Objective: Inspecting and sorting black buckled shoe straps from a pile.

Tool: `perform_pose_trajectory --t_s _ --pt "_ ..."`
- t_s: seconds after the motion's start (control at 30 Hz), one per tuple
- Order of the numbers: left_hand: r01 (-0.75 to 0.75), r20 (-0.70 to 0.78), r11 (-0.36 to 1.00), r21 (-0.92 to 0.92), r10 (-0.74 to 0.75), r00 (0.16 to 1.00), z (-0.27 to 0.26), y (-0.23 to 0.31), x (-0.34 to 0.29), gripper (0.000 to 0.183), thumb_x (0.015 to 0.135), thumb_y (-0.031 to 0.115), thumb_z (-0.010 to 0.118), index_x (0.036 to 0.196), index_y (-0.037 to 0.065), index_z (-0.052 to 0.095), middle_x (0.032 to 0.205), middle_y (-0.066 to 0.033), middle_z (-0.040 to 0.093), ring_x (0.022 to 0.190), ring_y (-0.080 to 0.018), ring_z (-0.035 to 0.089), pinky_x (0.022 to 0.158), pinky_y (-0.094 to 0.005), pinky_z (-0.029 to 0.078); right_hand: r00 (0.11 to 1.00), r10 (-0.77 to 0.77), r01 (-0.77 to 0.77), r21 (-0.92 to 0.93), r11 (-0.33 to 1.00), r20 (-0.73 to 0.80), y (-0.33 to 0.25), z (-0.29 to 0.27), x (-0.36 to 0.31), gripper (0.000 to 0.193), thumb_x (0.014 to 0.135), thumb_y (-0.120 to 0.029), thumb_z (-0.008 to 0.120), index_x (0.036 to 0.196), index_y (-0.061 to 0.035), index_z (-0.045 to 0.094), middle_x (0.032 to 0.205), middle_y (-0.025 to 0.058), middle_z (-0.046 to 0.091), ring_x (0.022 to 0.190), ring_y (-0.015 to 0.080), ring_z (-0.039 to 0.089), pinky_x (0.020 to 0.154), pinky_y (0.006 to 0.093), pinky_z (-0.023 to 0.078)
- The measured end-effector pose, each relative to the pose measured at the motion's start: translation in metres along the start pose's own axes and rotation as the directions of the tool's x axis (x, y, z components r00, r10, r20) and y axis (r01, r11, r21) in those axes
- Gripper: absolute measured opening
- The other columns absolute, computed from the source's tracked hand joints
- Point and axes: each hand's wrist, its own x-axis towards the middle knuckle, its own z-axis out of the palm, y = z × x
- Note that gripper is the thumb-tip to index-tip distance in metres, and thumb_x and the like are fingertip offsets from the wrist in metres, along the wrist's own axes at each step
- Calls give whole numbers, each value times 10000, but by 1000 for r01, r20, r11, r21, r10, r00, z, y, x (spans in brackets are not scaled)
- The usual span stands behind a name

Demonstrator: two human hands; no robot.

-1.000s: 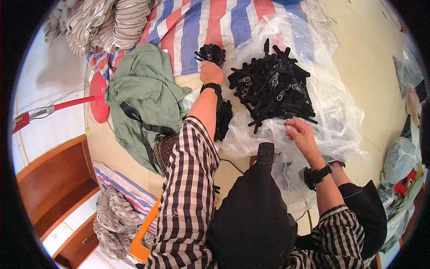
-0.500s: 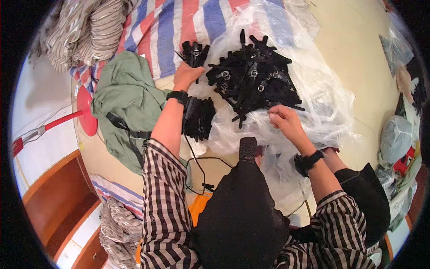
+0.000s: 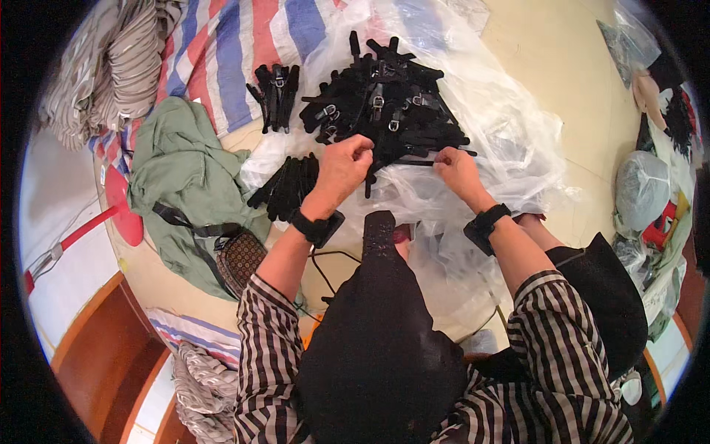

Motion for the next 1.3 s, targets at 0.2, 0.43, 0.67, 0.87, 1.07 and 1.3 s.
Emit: perform_pose_trajectory --t_s 0.2,0.43,0.67,0.87,1.07,1.3 --pt "-62 -54 924 379 89 995 19 2 -3 216 745 189 611 905 48 578 820 -115 566 726 -300 576 632 -404 451 933 -246 206 -171 963 -263 0 -4 -14 251 705 -112 608 947 -58 566 862 129 576 823 333 562 693 416 455" --pt "3 3 865 501 -5 1000 24 -3 -8 234 740 213 614 886 37 566 840 -126 575 754 -315 586 631 -421 460 947 -318 274 -386 881 -54 -14 0 -7 296 705 -95 615 986 -56 534 904 132 549 864 297 560 709 414 453" --pt "-64 43 862 504 49 998 30 -15 -6 197 735 220 608 800 40 563 744 -150 590 734 -339 582 627 -439 450 918 -388 380 -453 807 78 -5 -4 -1 135 703 -79 565 831 -37 565 793 157 577 723 340 585 631 442 463" --pt "-37 39 955 295 27 999 15 -22 -11 187 745 211 592 718 26 583 619 -143 561 590 -301 555 553 -379 416 933 -345 359 -281 890 99 1 -21 -8 181 712 -42 513 879 -39 583 735 193 589 686 370 582 611 452 461" --pt "97 122 963 251 -131 984 16 -17 -14 223 730 229 603 706 8 587 592 -118 568 540 -227 555 537 -332 427 932 -359 355 -75 932 -49 -1 -43 -26 112 740 -55 554 843 -21 581 680 141 581 662 293 579 614 366 448" --pt "352 163 935 -51 -340 926 35 -15 9 349 762 305 608 662 -29 583 595 -116 600 488 -169 562 499 -313 447 976 -178 213 367 905 -129 -31 -50 -19 134 805 -119 587 796 6 541 603 31 507 565 95 432 536 253 378"
